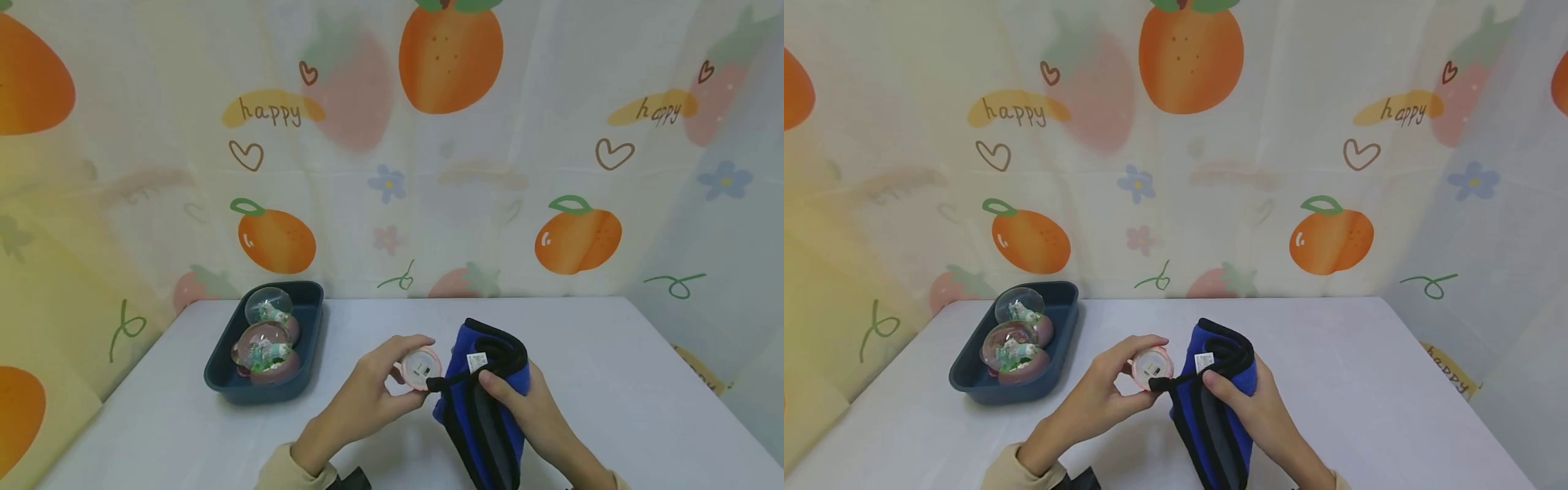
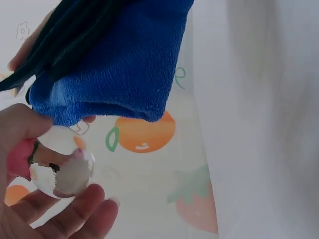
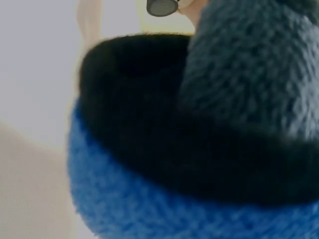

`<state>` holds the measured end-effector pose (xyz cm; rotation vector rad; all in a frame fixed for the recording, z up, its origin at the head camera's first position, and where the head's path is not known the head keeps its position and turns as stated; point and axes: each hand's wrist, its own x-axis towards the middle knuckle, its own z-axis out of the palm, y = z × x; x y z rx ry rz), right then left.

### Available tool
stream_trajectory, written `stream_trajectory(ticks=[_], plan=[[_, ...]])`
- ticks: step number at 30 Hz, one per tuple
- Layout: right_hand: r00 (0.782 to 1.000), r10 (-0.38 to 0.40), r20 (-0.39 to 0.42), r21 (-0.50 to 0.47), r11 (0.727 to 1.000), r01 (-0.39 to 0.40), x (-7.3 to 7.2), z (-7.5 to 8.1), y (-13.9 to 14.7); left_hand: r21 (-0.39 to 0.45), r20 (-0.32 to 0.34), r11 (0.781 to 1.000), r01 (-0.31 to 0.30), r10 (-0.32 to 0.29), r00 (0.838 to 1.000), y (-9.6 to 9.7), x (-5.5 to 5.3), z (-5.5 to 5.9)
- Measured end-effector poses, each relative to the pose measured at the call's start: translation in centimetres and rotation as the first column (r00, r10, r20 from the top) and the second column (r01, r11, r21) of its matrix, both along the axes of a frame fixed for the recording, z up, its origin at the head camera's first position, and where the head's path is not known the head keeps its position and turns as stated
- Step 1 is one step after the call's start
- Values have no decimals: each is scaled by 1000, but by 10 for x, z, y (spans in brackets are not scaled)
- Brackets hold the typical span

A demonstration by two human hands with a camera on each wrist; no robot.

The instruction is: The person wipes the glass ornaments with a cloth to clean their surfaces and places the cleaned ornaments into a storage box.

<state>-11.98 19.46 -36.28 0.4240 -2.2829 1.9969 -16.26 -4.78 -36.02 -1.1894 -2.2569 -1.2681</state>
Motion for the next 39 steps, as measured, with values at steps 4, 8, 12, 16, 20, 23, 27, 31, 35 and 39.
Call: stream_trajectory(ticks=[4,8,12,16,20,23,27,31,35,39], plan=[[1000,13,1,-6,1000,-13,0,-2,0,-64,23,997,-50,52,998,1,2,-1],[996,80,35,3,997,-80,-1,-5,-4,-126,-71,989,-73,64,995,4,5,-3],[982,175,72,23,984,-177,-2,-7,-8,-115,-175,991,-75,54,983,7,6,-5],[981,190,39,57,980,-192,-4,-9,-9,-121,-156,990,-70,51,986,7,6,-6],[981,195,7,69,978,-195,-4,-9,-11,-145,-95,986,-85,72,993,7,8,-5],[978,206,17,66,976,-206,-3,-10,-13,-154,-50,985,-83,76,996,7,10,-4],[987,158,25,67,985,-159,-1,-11,-14,-131,-10,990,-58,58,998,10,11,-5],[994,110,-8,66,992,-109,0,-10,-13,-102,-26,993,-57,55,998,12,10,-5],[993,121,8,55,991,-122,1,-8,-14,-115,-64,988,-108,101,993,13,11,-3],[989,132,65,64,989,-136,1,-7,-16,-138,-107,979,-148,134,985,12,12,-3]])
